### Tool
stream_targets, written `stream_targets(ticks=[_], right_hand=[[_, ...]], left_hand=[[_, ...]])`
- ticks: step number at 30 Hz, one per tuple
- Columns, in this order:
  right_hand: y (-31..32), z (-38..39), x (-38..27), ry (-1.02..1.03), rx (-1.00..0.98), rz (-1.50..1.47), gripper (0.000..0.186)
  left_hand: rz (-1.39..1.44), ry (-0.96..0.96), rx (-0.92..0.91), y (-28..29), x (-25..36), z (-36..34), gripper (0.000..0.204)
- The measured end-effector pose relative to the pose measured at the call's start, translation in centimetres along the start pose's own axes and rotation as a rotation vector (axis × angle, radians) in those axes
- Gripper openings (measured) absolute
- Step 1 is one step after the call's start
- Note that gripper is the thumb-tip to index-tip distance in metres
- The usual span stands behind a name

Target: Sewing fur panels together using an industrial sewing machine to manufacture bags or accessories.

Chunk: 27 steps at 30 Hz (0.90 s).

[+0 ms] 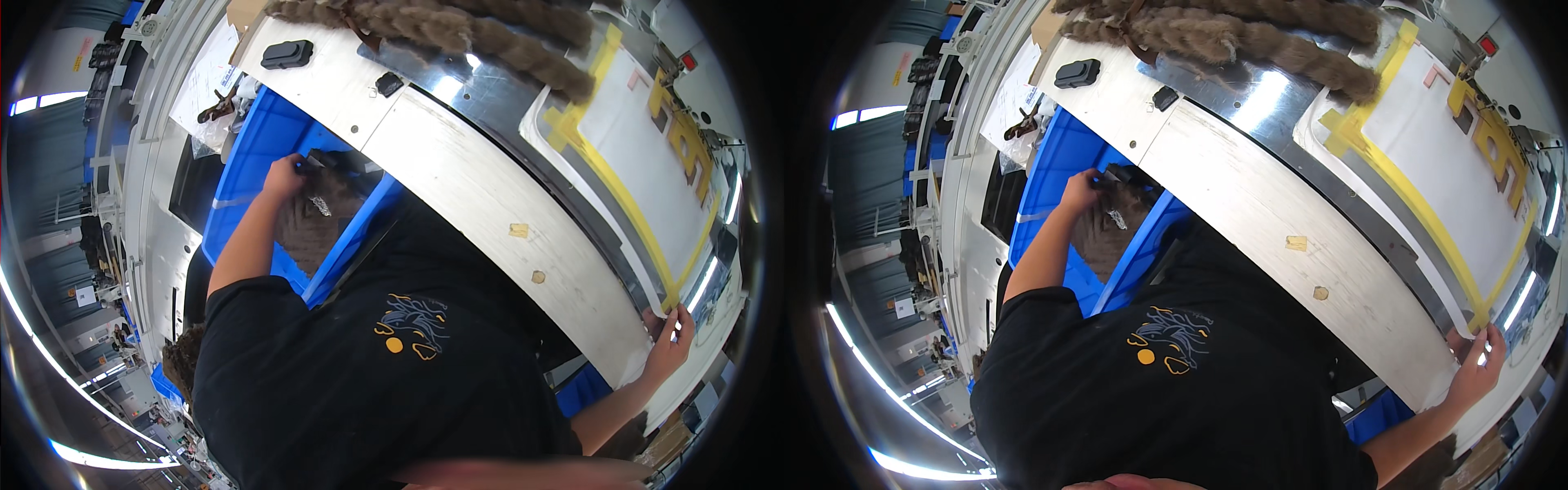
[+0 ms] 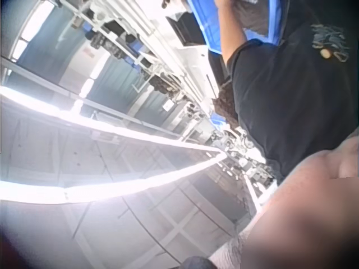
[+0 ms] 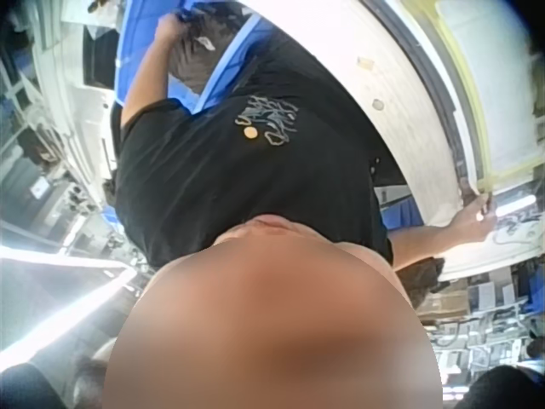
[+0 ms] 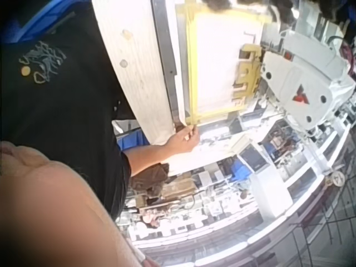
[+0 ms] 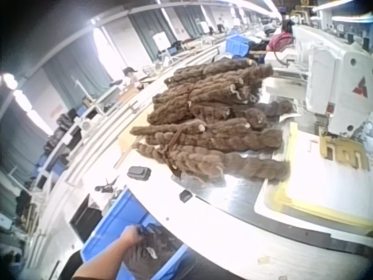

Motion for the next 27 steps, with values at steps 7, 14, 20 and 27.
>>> stream_targets(ticks=[7, 14, 20, 27], right_hand=[[0.1, -0.2, -0.7, 0.025, -0.010, 0.098, 0.029], [-0.2, -0.2, -0.9, 0.099, 0.033, 0.096, 0.031], [-0.2, -0.5, -1.3, -0.003, 0.008, 0.107, 0.031], [-0.4, -0.5, -1.7, 0.037, 0.004, 0.143, 0.032]], left_hand=[[-0.143, -0.364, 0.155, -0.1, 1.6, -0.1, 0.036], [-0.015, -0.164, 0.076, -0.4, 1.2, -1.6, 0.033], [-0.206, -0.265, -0.295, -1.0, 2.2, -1.9, 0.042], [0.005, -0.246, -0.518, -0.4, 0.1, -0.5, 0.029]])
Point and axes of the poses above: each hand's wrist, its own z-axis away from the middle knuckle, its own y-axis out of the back of the hand, x = y × z, the point moved 2 cm from there along -z, towards the middle knuckle, and after that the axes turned 13 degrees about -z, right-handed, at the moved point
